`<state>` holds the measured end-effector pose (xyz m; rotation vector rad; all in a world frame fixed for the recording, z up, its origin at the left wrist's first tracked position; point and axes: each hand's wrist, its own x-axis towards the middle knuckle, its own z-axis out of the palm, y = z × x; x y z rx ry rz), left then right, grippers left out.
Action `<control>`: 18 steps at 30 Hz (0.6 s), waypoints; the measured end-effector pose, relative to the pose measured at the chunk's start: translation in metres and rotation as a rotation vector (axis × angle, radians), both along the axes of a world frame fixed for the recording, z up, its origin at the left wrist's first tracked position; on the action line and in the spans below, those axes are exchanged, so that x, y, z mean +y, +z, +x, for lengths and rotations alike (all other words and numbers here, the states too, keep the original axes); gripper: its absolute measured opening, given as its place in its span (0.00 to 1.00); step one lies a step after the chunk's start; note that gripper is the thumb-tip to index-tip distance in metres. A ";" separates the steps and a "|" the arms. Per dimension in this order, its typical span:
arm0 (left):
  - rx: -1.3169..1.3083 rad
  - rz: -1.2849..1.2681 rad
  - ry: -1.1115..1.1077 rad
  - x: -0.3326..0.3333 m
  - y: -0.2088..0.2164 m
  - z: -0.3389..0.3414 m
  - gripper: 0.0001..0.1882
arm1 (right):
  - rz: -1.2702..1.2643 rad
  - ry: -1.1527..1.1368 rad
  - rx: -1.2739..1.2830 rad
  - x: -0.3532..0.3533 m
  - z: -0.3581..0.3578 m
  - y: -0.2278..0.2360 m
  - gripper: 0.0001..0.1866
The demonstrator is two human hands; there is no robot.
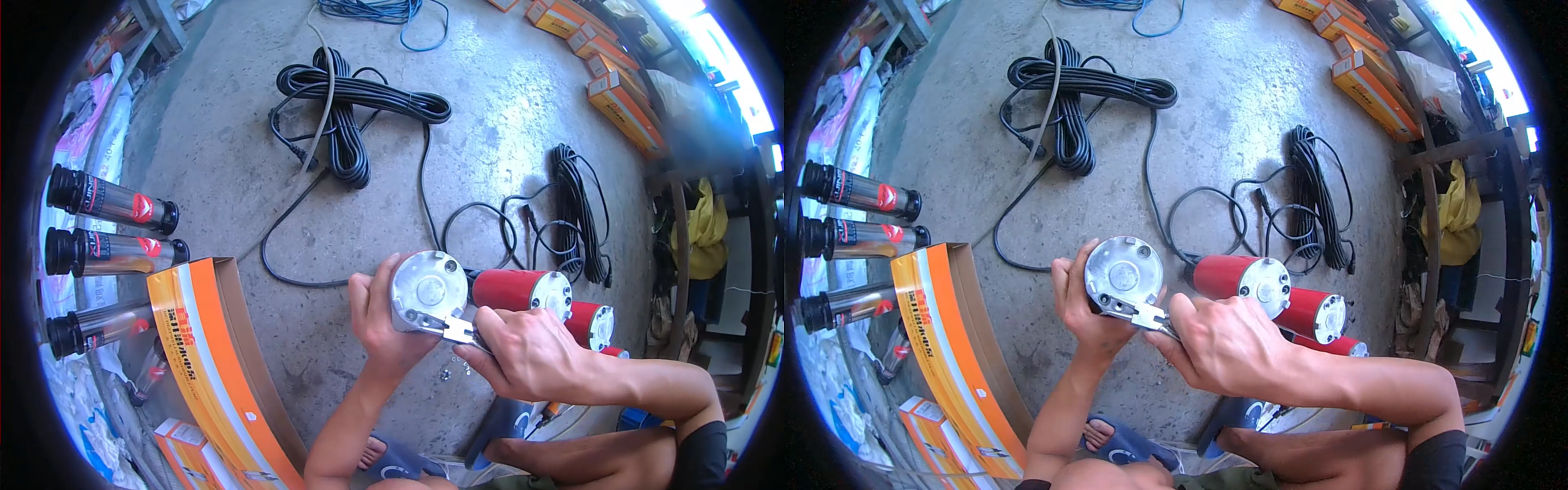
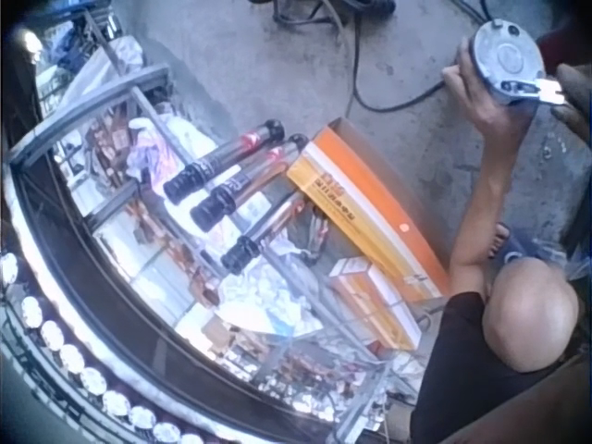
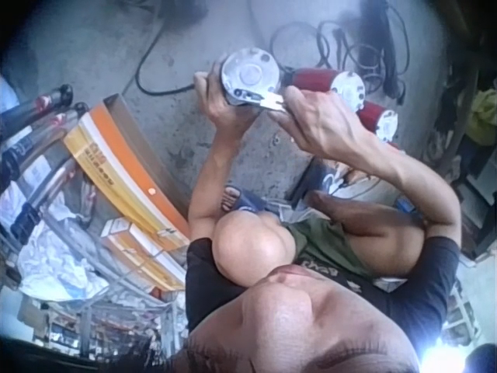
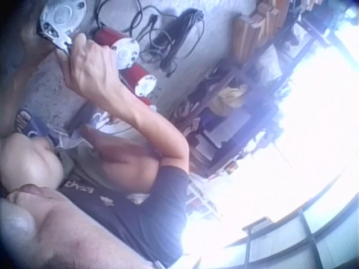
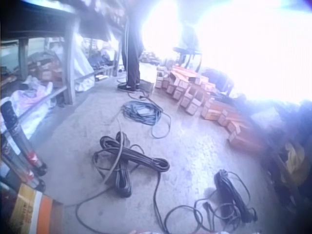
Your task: The person assembles multiple red water pumps on the floor using pliers and small screws, handling the pump casings and internal components one by one.
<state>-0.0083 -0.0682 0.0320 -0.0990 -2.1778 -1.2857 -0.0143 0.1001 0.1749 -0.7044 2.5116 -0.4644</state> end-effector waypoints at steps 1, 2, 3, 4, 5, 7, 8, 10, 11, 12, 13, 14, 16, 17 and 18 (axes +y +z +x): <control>-0.011 0.011 -0.005 0.000 0.000 0.001 0.46 | 0.000 0.004 -0.004 0.001 -0.001 0.001 0.23; -0.021 0.023 -0.013 0.000 0.000 0.001 0.46 | 0.000 0.006 -0.007 0.000 -0.002 0.002 0.23; -0.018 0.031 -0.006 0.000 -0.001 0.001 0.46 | 0.000 0.008 -0.009 0.001 -0.003 0.002 0.23; -0.014 0.038 0.000 0.001 -0.001 0.001 0.46 | 0.002 0.016 -0.010 0.000 -0.004 0.003 0.23; -0.011 0.047 0.005 0.001 -0.001 0.001 0.46 | 0.005 0.023 -0.013 0.000 -0.005 0.003 0.23; -0.010 0.032 0.002 0.000 -0.002 0.000 0.46 | 0.037 0.038 -0.019 -0.002 -0.008 0.004 0.23; -0.012 0.025 0.003 0.000 -0.003 0.001 0.46 | 0.064 0.047 -0.025 -0.003 -0.010 0.007 0.23; 0.013 0.009 -0.024 -0.002 0.000 -0.003 0.46 | 0.133 0.085 -0.028 -0.006 -0.016 0.015 0.23; 0.025 0.002 -0.035 -0.003 0.001 -0.004 0.46 | 0.173 0.115 -0.025 -0.008 -0.022 0.020 0.23; -0.011 0.015 -0.053 -0.004 0.002 -0.005 0.46 | 0.214 0.146 -0.022 -0.010 -0.025 0.024 0.23; -0.046 0.029 -0.071 -0.007 0.003 -0.005 0.46 | 0.241 0.147 -0.015 -0.011 -0.025 0.027 0.23; -0.081 0.044 -0.089 -0.009 0.003 -0.005 0.45 | 0.271 0.147 -0.009 -0.012 -0.026 0.028 0.23; -0.072 0.051 -0.126 -0.013 0.006 -0.007 0.46 | 0.304 0.148 0.008 -0.014 -0.025 0.028 0.23; -0.069 0.053 -0.143 -0.015 0.006 -0.007 0.47 | 0.307 0.150 0.017 -0.014 -0.022 0.026 0.23; -0.062 0.057 -0.146 -0.016 0.005 -0.008 0.47 | 0.310 0.153 0.026 -0.014 -0.021 0.024 0.23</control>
